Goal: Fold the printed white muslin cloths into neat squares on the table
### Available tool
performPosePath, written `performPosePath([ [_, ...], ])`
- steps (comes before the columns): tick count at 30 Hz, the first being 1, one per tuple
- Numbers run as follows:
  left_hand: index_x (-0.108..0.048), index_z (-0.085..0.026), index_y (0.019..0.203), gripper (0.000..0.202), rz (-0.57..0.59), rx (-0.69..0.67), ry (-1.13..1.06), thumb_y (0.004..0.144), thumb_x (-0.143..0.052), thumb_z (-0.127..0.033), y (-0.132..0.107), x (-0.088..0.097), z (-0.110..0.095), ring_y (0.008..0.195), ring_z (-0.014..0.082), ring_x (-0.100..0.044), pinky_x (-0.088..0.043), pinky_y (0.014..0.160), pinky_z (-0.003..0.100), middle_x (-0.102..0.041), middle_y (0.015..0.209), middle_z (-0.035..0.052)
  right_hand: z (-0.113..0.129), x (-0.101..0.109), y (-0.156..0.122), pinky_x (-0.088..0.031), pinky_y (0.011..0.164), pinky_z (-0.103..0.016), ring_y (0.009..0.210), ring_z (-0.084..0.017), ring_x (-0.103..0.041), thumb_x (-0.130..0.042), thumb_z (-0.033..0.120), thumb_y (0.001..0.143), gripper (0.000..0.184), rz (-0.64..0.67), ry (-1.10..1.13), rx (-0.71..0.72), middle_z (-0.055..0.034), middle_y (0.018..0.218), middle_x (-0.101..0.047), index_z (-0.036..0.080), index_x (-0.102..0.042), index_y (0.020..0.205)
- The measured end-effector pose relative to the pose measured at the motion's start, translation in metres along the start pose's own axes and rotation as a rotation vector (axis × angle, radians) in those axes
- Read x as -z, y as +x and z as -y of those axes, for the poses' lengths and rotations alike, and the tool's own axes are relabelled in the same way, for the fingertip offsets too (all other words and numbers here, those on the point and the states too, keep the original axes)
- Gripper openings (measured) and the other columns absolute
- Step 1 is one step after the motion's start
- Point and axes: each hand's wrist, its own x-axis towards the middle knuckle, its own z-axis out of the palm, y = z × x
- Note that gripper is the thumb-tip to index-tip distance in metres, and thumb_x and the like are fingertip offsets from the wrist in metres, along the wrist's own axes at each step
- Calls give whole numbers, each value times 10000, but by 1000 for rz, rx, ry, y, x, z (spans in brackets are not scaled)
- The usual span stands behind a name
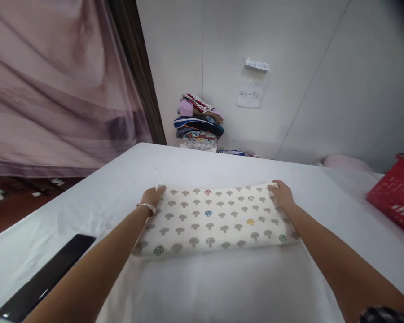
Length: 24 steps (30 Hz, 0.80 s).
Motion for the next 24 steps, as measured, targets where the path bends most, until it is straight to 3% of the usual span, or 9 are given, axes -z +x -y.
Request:
performPosePath([
  [3,-633,-144,829,456,26,21,58,805,-342,-495,2,-3,-2,834,262,-623,-457,698,318,-675,847,135,-1,-2,2,-438,742,-348,873,-245,-566,-448,464,762,456,-37,-27,21,-104,957,-625,181,-558,1102],
  [7,-637,-122,873,422,79,-7,168,790,-383,-448,-2,-11,-5,963,299,-586,-433,775,342,-649,983,183,0,-5,0,-436,752,-353,888,-254,-577,-433,448,786,468,65,-174,0,-114,961,-632,184,-536,1158],
  [12,-594,-110,1022,473,46,13,178,798,-375,-465,-4,-11,-2,972,298,-580,-436,780,359,-635,1028,183,0,0,-4,-425,821,-389,1014,-285,-545,-385,488,814,573,95,-254,4,-147,1128,-579,168,-420,1288],
  [14,-512,-112,1168,538,5,7,188,804,-372,-483,-8,-8,-1,1005,292,-568,-438,800,372,-616,1090,172,7,4,-10,-390,890,-414,1115,-295,-480,-376,463,825,580,76,-293,91,-157,1234,-509,147,-390,1312],
  [17,-374,-109,1310,619,-56,-226,277,822,-353,-490,-24,-12,-7,1169,277,-458,-373,935,394,-492,1284,163,31,3,-30,-277,1006,-438,1259,-288,-326,-350,422,848,563,78,-329,360,-150,1372,-375,129,-373,1328],
  [21,-384,-167,1330,621,-17,-650,465,830,-339,-532,-53,-32,-19,1342,270,-176,-118,1080,464,-257,1456,94,72,-17,-64,-115,1076,-446,1349,-256,-131,-278,507,869,608,356,-324,649,-68,1472,-200,186,-297,1384],
  [24,-340,-210,1363,674,105,-636,515,813,-312,-600,-61,-48,-16,1353,285,-126,-66,1071,518,-217,1470,80,86,-36,-75,-38,1083,-446,1361,-237,-53,-198,599,854,676,528,-361,666,-26,1492,-105,224,-207,1417],
])
